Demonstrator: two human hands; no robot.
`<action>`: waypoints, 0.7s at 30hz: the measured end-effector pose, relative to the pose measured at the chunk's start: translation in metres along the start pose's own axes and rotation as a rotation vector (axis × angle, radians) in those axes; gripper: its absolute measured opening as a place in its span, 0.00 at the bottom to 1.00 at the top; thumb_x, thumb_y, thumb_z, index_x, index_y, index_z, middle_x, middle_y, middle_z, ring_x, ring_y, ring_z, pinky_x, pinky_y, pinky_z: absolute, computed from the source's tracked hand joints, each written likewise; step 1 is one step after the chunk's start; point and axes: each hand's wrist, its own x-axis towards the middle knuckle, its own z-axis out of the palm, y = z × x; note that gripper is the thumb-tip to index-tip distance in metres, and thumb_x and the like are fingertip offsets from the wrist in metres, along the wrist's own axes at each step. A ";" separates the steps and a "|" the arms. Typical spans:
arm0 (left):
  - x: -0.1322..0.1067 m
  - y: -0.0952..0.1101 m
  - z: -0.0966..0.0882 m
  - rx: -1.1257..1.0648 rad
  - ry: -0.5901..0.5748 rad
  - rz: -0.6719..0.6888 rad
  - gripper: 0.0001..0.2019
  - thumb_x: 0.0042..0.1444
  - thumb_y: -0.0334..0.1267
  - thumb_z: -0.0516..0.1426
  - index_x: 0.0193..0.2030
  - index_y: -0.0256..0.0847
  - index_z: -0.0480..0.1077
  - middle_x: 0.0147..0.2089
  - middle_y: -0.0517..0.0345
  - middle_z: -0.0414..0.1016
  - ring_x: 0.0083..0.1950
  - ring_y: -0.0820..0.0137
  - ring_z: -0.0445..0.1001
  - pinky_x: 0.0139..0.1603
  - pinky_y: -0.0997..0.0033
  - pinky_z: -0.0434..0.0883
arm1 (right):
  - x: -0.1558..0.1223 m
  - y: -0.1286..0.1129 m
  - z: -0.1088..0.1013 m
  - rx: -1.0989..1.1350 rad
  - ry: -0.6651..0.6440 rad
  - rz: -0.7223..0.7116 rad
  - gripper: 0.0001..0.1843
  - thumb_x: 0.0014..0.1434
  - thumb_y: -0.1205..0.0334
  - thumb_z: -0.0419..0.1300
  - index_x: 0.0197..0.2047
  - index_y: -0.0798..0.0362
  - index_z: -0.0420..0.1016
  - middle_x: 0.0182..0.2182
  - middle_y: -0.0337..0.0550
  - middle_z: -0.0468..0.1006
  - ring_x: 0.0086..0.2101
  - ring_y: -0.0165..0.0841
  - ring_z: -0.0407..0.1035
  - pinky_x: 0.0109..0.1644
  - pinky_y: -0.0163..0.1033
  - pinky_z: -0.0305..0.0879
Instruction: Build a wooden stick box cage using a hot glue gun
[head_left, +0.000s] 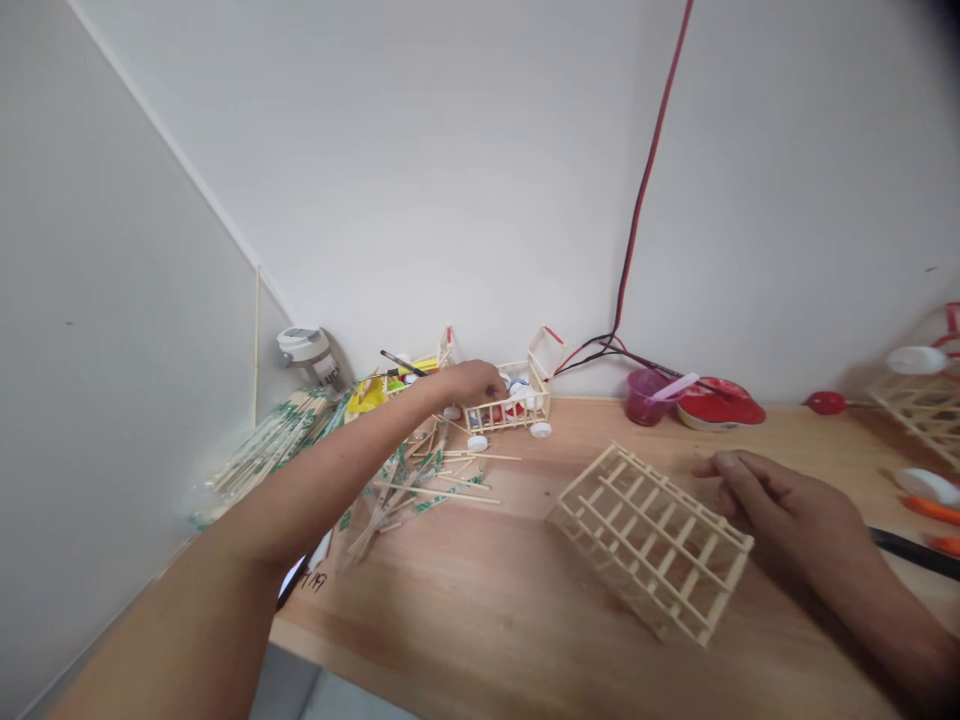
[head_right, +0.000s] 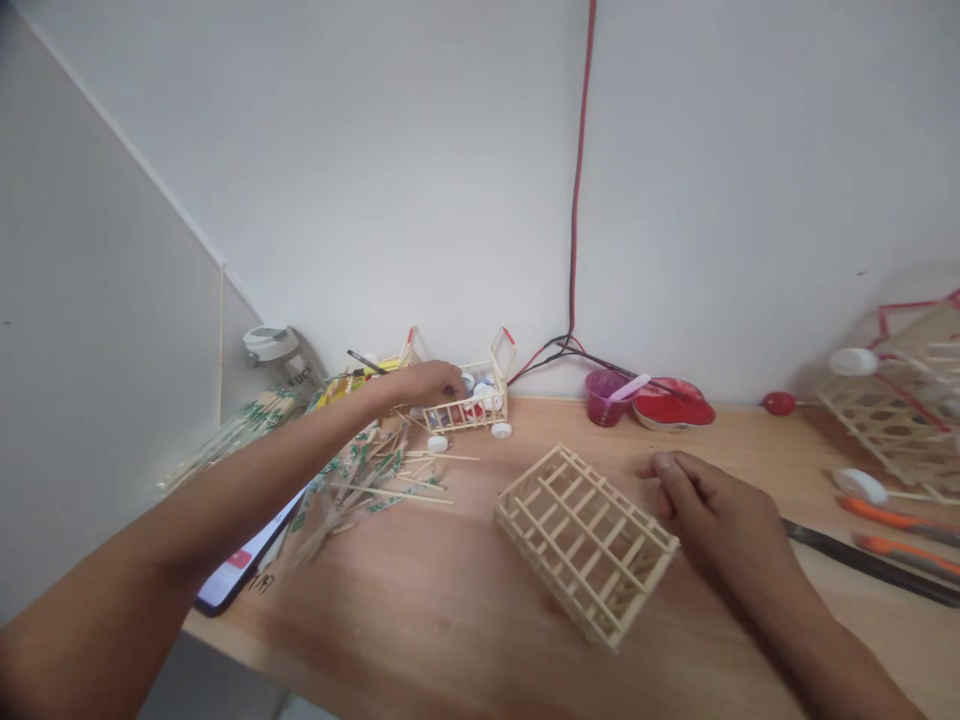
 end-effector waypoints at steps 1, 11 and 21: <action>-0.002 -0.001 0.000 -0.029 0.030 -0.012 0.03 0.45 0.30 0.60 0.23 0.36 0.70 0.23 0.63 0.67 0.27 0.76 0.60 0.31 0.75 0.55 | 0.000 0.000 0.000 -0.001 -0.006 0.002 0.28 0.58 0.35 0.45 0.29 0.48 0.73 0.19 0.37 0.73 0.24 0.37 0.70 0.33 0.41 0.62; -0.021 0.020 -0.022 -0.263 0.267 -0.159 0.11 0.60 0.28 0.47 0.44 0.33 0.68 0.36 0.52 0.78 0.30 0.76 0.74 0.33 0.77 0.69 | 0.000 -0.001 -0.002 -0.018 -0.030 0.054 0.30 0.55 0.34 0.45 0.32 0.48 0.77 0.20 0.39 0.75 0.26 0.40 0.72 0.35 0.42 0.64; -0.004 0.025 -0.015 0.041 -0.012 -0.246 0.08 0.45 0.33 0.65 0.34 0.38 0.82 0.31 0.54 0.80 0.34 0.67 0.75 0.35 0.74 0.64 | 0.001 -0.001 0.000 -0.015 -0.024 -0.015 0.27 0.57 0.36 0.46 0.29 0.48 0.74 0.20 0.39 0.76 0.25 0.39 0.73 0.33 0.42 0.64</action>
